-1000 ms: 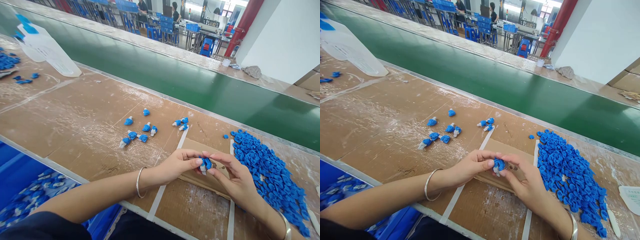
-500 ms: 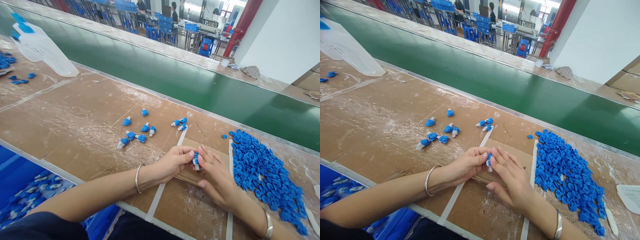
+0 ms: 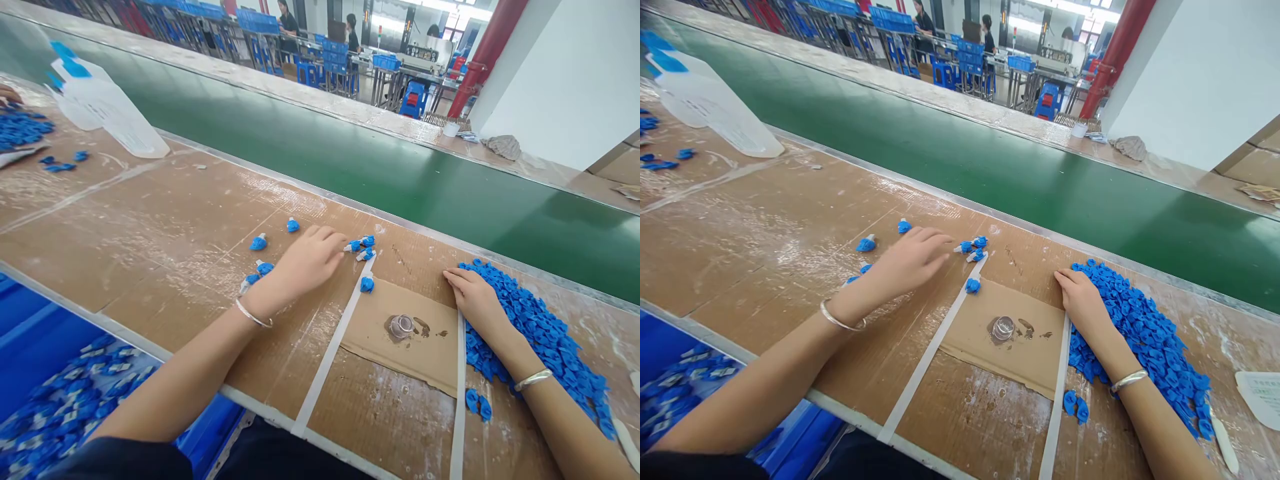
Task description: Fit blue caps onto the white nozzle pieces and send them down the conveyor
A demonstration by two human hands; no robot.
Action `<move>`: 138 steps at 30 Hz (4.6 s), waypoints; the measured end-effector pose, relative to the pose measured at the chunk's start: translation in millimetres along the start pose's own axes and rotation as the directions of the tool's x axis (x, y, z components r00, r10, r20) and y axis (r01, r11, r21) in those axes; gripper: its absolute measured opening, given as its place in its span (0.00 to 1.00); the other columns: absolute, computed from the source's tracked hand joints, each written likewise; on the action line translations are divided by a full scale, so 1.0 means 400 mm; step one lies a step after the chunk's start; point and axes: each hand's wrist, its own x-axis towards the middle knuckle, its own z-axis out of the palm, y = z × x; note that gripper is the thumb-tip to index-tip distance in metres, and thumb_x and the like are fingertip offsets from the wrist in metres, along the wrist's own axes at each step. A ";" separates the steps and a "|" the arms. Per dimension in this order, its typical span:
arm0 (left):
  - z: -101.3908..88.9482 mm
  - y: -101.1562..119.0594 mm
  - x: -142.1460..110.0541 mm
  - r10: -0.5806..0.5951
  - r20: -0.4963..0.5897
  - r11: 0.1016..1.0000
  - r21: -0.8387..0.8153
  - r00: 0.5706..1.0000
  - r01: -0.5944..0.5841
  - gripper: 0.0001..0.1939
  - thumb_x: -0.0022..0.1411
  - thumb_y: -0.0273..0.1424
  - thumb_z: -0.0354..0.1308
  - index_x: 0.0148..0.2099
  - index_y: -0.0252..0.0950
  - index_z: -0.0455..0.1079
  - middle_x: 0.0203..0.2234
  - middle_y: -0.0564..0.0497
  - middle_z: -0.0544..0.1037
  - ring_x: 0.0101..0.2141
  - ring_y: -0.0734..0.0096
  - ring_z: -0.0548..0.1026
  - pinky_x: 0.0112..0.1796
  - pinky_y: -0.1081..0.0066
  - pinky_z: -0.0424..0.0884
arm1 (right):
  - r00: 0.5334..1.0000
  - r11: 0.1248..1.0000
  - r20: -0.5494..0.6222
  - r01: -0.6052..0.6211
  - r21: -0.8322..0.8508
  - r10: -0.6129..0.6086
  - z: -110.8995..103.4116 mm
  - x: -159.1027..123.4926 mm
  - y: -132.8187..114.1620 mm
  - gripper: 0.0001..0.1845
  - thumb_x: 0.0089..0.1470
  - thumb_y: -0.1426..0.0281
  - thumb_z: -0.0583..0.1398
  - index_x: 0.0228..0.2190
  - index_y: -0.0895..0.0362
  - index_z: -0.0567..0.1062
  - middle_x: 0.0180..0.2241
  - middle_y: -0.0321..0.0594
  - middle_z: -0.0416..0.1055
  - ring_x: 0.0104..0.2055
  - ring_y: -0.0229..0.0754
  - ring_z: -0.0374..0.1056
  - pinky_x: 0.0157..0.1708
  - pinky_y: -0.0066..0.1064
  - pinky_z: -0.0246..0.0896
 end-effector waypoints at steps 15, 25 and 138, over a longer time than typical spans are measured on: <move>-0.032 -0.056 -0.002 -0.127 0.278 0.925 0.379 0.952 0.013 0.08 0.59 0.23 0.50 0.33 0.35 0.70 0.34 0.39 0.78 0.40 0.49 0.77 0.41 0.59 0.67 | 0.985 0.994 0.136 0.110 -0.029 -0.105 -0.070 0.004 0.020 0.18 0.63 0.68 0.52 0.43 0.54 0.80 0.48 0.44 0.78 0.48 0.48 0.75 0.48 0.42 0.72; -0.010 0.061 -0.027 0.131 0.415 0.502 -0.811 0.900 0.301 0.13 0.59 0.37 0.61 0.45 0.37 0.75 0.34 0.50 0.80 0.34 0.67 0.76 0.39 0.67 0.70 | 0.953 0.969 0.216 0.235 -0.081 -0.213 -0.046 -0.017 0.039 0.21 0.60 0.77 0.50 0.42 0.58 0.81 0.47 0.49 0.78 0.46 0.50 0.76 0.46 0.45 0.74; 0.023 0.130 -0.055 0.082 0.267 -0.014 -0.963 0.960 0.269 0.07 0.57 0.31 0.67 0.38 0.34 0.78 0.34 0.49 0.80 0.34 0.72 0.73 0.33 0.73 0.70 | 0.995 0.998 0.098 0.018 -0.067 -0.011 -0.026 0.001 0.059 0.13 0.61 0.67 0.51 0.36 0.56 0.75 0.38 0.51 0.78 0.41 0.53 0.74 0.43 0.46 0.71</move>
